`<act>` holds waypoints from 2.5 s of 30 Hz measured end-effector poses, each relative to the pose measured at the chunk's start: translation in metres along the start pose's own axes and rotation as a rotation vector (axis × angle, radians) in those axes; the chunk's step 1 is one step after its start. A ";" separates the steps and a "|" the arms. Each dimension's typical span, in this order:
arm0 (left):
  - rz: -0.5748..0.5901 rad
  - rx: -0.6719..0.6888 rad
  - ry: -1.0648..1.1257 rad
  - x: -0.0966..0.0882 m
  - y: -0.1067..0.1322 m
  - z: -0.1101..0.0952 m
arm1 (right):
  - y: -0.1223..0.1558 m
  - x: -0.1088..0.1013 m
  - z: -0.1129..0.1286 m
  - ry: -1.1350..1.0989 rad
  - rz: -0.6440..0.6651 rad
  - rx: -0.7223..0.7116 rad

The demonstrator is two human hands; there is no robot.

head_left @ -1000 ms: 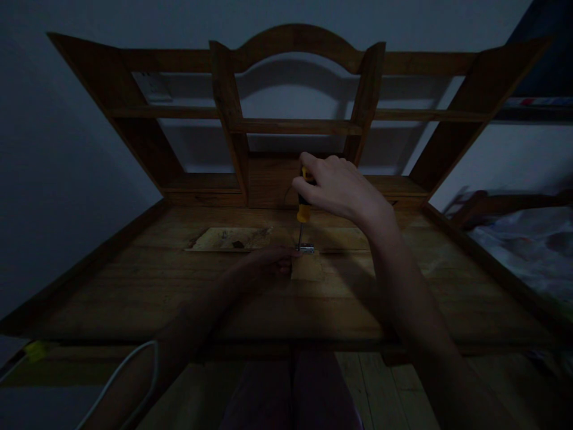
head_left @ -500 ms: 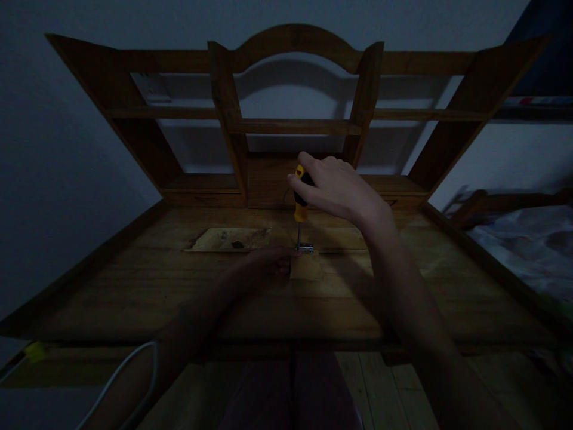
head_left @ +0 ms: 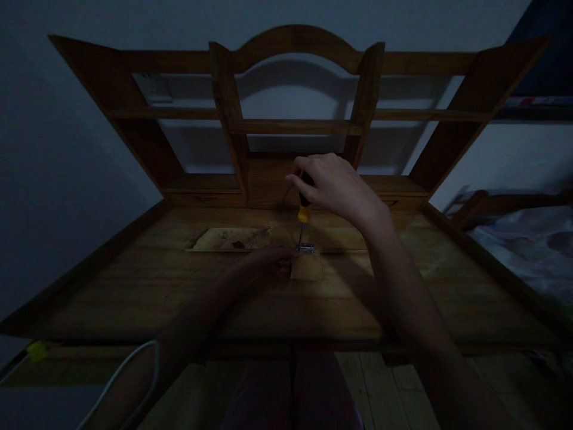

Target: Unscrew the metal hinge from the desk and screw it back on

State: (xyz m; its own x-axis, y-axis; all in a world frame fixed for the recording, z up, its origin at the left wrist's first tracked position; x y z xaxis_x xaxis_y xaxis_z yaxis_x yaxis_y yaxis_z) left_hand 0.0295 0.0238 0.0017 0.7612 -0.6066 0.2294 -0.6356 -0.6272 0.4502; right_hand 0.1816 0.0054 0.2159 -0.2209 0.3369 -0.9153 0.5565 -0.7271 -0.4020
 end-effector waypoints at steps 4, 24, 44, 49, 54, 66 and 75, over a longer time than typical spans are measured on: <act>0.066 -0.035 0.074 -0.001 -0.002 0.003 | 0.000 0.001 0.002 -0.032 -0.008 -0.010; 0.069 0.015 -0.098 -0.001 0.003 0.001 | 0.002 0.000 0.002 -0.065 0.001 0.021; 0.064 -0.005 -0.101 -0.003 0.001 0.002 | 0.002 0.000 -0.001 0.009 0.003 0.095; 0.056 -0.029 -0.145 -0.006 -0.002 0.003 | 0.003 -0.004 0.005 -0.041 0.038 0.038; 0.040 -0.028 -0.159 -0.003 0.001 0.001 | 0.003 -0.005 0.006 -0.061 0.041 0.006; 0.070 -0.024 -0.066 -0.003 0.000 0.002 | 0.003 -0.001 -0.002 0.015 -0.013 0.057; 0.043 -0.046 -0.029 -0.001 -0.001 0.002 | 0.005 -0.007 0.002 -0.110 0.048 -0.015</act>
State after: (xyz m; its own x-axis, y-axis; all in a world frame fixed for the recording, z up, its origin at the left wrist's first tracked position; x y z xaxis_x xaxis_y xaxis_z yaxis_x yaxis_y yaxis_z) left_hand 0.0291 0.0241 -0.0006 0.7289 -0.6467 0.2247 -0.6604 -0.5775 0.4799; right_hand 0.1844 -0.0013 0.2204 -0.2798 0.2339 -0.9311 0.5802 -0.7316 -0.3581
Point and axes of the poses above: each hand's wrist, its own y-axis away from the middle knuckle, its own x-axis out of the palm, z = x × y, the point moved 3 cm from there along -y, towards the middle knuckle, and after that the axes turned 7 degrees about z, right-handed, at the moved point
